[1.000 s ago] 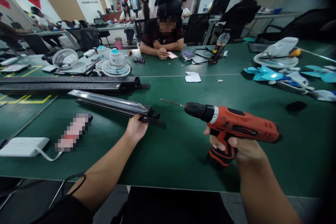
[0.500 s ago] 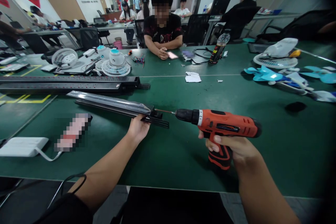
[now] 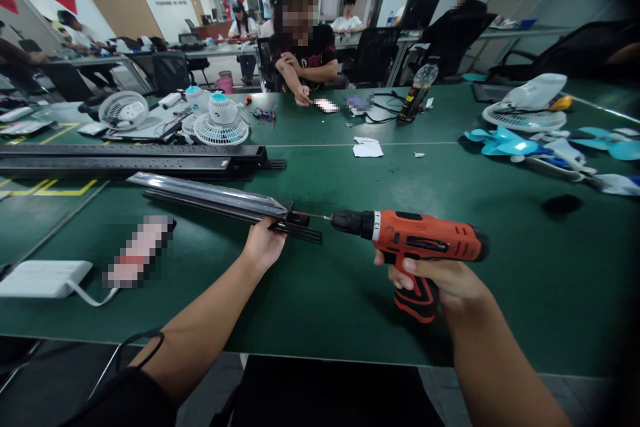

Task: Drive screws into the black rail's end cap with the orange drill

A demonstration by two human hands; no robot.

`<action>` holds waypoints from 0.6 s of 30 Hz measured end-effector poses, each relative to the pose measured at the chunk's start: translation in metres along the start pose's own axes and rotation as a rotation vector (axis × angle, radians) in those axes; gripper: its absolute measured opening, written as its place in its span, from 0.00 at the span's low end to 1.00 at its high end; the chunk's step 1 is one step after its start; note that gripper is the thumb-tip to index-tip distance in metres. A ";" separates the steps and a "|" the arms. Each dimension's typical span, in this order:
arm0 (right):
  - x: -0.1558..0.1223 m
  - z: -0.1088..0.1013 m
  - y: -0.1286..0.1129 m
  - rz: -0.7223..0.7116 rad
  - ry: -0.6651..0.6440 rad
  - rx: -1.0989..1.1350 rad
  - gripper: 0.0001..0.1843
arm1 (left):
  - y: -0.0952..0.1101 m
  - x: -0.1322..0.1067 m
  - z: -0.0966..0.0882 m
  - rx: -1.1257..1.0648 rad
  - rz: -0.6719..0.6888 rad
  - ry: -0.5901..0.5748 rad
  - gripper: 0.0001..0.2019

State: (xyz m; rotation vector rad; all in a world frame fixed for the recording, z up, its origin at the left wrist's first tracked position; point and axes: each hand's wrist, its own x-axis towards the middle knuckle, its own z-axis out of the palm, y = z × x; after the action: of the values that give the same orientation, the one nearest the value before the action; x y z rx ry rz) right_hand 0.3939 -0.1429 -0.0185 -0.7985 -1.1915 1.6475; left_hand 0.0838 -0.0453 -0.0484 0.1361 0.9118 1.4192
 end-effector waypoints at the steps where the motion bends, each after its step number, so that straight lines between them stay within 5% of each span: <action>1: 0.000 0.000 -0.001 0.009 0.007 0.003 0.16 | 0.000 0.000 0.001 -0.001 -0.001 0.005 0.20; 18: 0.002 0.004 0.004 0.162 0.061 0.079 0.21 | 0.004 0.000 0.010 -0.040 -0.013 0.019 0.25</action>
State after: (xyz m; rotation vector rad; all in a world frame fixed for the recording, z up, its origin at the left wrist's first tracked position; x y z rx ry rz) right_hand 0.3885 -0.1432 -0.0211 -0.9090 -1.0352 1.7774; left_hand 0.0868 -0.0407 -0.0396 0.0871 0.8978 1.4277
